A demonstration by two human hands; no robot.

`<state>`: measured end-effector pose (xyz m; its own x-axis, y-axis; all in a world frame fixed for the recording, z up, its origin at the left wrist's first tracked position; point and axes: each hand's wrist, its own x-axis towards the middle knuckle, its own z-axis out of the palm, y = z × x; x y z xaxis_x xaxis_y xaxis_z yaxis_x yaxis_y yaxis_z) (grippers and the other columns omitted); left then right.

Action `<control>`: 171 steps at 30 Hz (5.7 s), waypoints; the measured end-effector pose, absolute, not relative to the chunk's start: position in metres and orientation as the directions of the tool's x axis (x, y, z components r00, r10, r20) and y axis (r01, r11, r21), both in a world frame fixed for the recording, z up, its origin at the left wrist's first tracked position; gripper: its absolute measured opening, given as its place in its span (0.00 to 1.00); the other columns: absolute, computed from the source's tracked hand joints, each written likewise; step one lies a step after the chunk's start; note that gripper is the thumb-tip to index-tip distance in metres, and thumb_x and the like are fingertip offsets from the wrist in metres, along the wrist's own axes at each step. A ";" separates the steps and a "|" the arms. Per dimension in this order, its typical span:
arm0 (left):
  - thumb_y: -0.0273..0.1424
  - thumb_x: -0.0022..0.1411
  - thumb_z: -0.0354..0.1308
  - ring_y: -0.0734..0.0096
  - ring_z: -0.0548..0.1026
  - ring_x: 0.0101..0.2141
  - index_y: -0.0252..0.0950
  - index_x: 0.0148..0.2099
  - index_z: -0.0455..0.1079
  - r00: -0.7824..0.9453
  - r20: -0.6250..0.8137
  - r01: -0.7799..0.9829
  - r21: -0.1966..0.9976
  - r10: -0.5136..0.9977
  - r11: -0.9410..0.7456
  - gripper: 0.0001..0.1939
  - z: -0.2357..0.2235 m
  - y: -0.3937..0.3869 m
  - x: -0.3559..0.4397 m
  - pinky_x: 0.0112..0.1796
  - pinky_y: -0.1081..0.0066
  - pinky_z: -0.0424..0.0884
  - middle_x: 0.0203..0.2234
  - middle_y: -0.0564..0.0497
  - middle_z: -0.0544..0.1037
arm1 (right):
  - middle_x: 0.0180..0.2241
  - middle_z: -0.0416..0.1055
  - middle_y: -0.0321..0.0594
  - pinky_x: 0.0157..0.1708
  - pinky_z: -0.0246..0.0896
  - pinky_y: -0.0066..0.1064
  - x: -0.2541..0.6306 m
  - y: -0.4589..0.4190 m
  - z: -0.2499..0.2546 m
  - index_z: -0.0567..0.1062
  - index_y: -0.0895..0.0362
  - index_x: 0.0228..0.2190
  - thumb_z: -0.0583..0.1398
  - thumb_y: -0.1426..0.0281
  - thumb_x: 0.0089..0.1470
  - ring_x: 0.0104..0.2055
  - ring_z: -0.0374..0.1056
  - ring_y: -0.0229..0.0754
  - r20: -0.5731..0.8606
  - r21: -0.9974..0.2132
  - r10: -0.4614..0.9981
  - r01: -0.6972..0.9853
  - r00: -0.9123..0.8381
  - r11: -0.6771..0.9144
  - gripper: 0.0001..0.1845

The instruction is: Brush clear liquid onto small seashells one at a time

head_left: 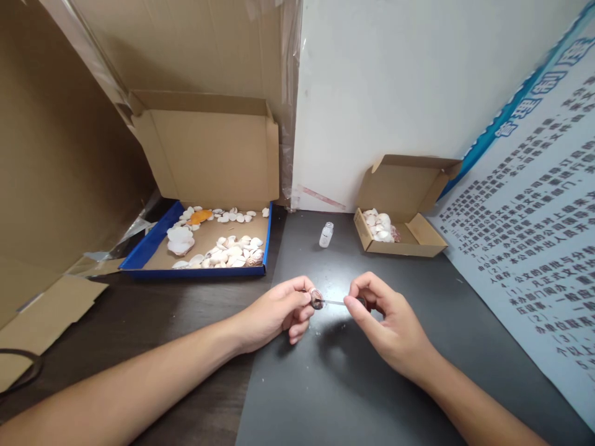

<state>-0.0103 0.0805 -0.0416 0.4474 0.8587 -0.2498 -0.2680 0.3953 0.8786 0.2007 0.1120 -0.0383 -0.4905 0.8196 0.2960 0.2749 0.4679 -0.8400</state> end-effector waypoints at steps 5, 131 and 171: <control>0.33 0.64 0.51 0.85 0.61 0.15 0.36 0.37 0.59 0.440 -0.251 -0.260 0.883 0.862 0.390 0.06 -0.041 0.080 -0.010 0.19 0.81 0.60 0.20 0.60 0.61 | 0.18 0.52 0.26 0.21 0.45 0.28 0.201 0.112 -0.037 0.62 0.54 0.29 0.55 0.67 0.61 0.19 0.50 0.34 0.301 -0.829 0.842 0.314 -0.449 0.464 0.09; 0.27 0.58 0.55 0.86 0.63 0.17 0.33 0.31 0.59 0.263 -0.237 -0.417 0.847 0.935 0.331 0.06 -0.039 0.079 -0.008 0.17 0.79 0.59 0.33 0.54 0.69 | 0.18 0.49 0.25 0.20 0.37 0.28 0.200 0.111 -0.044 0.60 0.54 0.32 0.51 0.55 0.67 0.20 0.43 0.35 0.068 -0.954 0.807 0.199 -0.586 0.225 0.17; 0.27 0.56 0.57 0.86 0.61 0.17 0.33 0.31 0.60 0.254 -0.235 -0.428 0.842 0.938 0.327 0.07 -0.038 0.078 -0.008 0.18 0.79 0.57 0.29 0.55 0.68 | 0.20 0.50 0.27 0.19 0.47 0.27 0.199 0.104 -0.039 0.63 0.53 0.29 0.56 0.68 0.60 0.19 0.49 0.34 0.323 -0.758 0.789 0.356 -0.523 0.546 0.07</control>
<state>-0.0077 0.0782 -0.0380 0.2535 0.9383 -0.2352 -0.4285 0.3269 0.8424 0.1989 0.1038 -0.0393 -0.5231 0.7887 0.3231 0.3555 0.5464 -0.7583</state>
